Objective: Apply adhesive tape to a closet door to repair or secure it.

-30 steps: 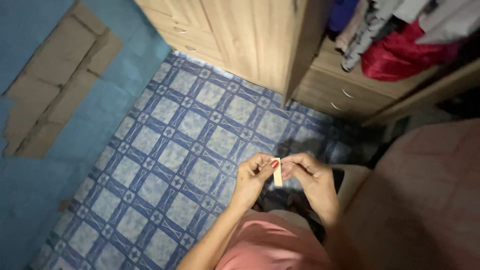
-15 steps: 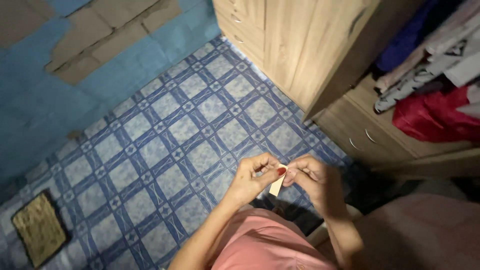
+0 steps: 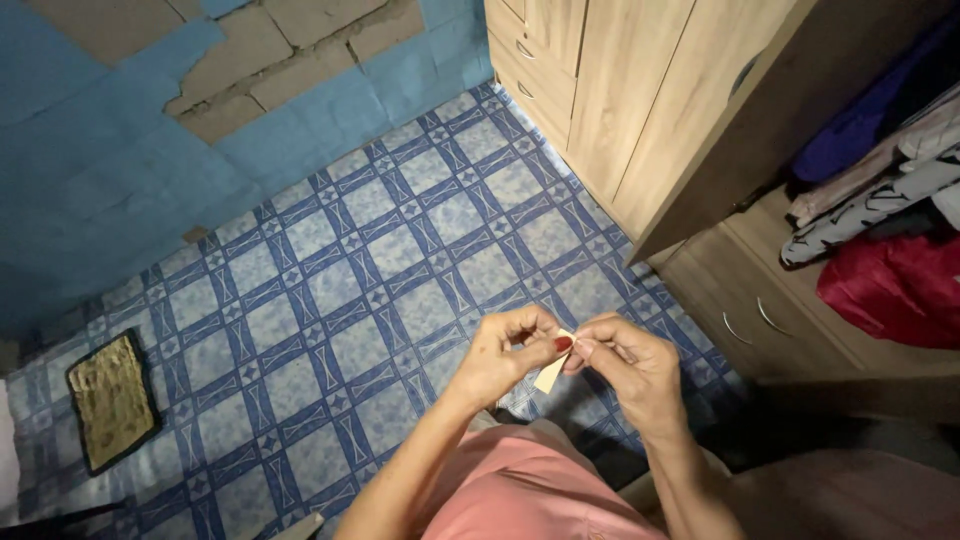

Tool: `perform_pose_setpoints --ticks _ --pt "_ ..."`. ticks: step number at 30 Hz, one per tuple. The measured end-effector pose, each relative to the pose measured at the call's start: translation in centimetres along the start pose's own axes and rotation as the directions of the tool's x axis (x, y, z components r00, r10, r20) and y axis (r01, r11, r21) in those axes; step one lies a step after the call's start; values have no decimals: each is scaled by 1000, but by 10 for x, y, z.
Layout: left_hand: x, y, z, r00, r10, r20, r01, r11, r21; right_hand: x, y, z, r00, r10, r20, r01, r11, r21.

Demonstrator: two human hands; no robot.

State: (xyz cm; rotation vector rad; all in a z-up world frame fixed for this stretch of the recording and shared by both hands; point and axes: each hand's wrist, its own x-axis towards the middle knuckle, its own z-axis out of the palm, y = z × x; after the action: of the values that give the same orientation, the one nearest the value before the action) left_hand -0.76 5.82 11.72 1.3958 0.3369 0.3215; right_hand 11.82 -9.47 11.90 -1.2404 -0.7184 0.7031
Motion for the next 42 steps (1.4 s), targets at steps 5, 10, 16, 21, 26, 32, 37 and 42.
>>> perform_pose_setpoints --ticks 5,10,16,21,26,32,37,42 --pt "0 2 1 1000 12 -6 -12 1000 15 2 3 -2 1000 -12 3 12 1000 -5" --pt "-1 3 1 1000 -19 0 19 1000 -15 1 4 -2 998 -63 22 62 998 23" --pt "-2 4 -1 1000 -25 16 26 999 -42 -1 4 0 997 -72 4 71 996 54" --pt "-6 11 0 999 -35 12 35 998 -46 -3 3 2 998 -66 15 65 997 49" --pt "-8 11 -1 999 -38 13 38 998 -48 -3 -2 6 997 -76 21 75 996 47" --pt "-10 8 -2 999 -25 21 26 998 -59 -5 -2 5 998 -61 29 60 997 44" --pt "-12 11 -3 999 -38 30 39 998 -47 -5 1 4 996 -69 49 67 997 41" --pt "-12 8 -4 999 -35 36 39 995 -96 -6 -2 5 998 -51 38 49 997 55"
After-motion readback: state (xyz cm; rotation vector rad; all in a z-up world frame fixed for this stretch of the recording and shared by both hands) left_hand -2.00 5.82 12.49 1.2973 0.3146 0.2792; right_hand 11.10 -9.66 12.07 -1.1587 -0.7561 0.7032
